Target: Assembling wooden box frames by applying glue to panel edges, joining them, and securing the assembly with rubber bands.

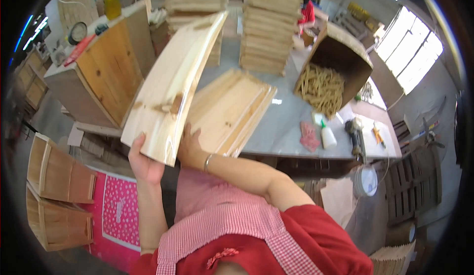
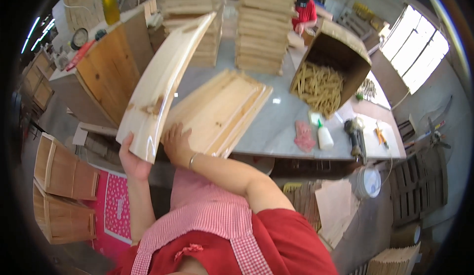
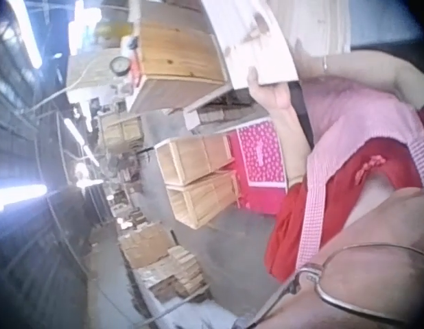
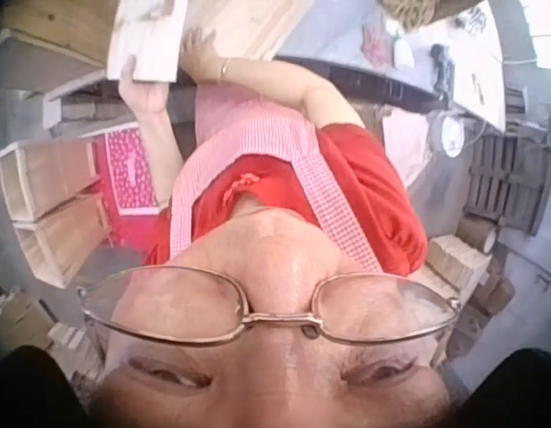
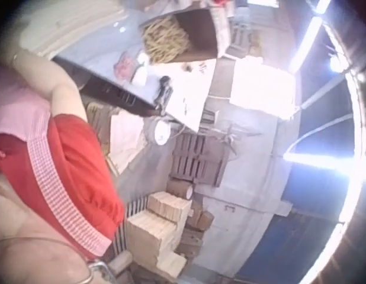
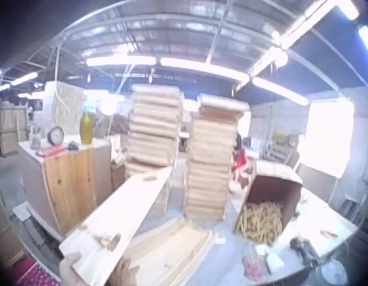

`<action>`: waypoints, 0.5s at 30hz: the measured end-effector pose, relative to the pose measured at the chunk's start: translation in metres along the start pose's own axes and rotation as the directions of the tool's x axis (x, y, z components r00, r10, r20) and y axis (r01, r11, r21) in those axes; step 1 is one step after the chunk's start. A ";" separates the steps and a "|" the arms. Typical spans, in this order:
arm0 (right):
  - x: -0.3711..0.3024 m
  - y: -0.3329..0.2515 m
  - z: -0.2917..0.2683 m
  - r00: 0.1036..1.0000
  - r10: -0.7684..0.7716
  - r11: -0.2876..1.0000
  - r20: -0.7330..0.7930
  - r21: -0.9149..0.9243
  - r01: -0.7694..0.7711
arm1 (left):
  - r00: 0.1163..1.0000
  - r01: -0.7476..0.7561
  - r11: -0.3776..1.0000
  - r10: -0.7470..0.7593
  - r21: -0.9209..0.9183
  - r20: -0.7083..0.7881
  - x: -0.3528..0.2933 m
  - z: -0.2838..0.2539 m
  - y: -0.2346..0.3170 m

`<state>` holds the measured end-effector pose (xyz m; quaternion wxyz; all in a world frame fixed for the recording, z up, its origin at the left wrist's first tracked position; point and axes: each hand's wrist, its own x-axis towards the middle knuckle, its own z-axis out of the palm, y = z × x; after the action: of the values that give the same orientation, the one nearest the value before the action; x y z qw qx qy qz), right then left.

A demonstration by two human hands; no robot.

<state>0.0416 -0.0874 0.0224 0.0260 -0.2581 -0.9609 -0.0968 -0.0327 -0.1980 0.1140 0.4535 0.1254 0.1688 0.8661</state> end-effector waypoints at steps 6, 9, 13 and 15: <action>-0.041 0.077 -0.078 0.988 -0.150 0.967 -0.028 -0.212 0.141 | 0.999 -0.021 0.997 0.019 -0.071 -0.027 -0.019 0.011 0.020; -0.065 0.188 -0.188 0.917 -0.370 0.894 -0.152 -0.326 0.307 | 0.997 -0.049 0.993 0.054 -0.109 0.051 -0.025 0.013 0.029; -0.123 0.246 -0.317 0.904 0.010 0.999 -0.428 -0.042 -0.031 | 0.996 -0.057 0.986 0.068 -0.158 0.064 -0.029 0.017 0.034; -0.168 0.236 -0.358 0.811 0.009 0.997 -0.585 -0.060 -0.055 | 0.996 -0.075 0.983 0.084 -0.169 0.044 -0.028 0.017 0.032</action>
<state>0.3050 -0.0410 0.3970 0.3118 -0.2329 -0.8977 -0.2066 -0.0347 -0.2349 0.1410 0.4316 0.1154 0.0789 0.8912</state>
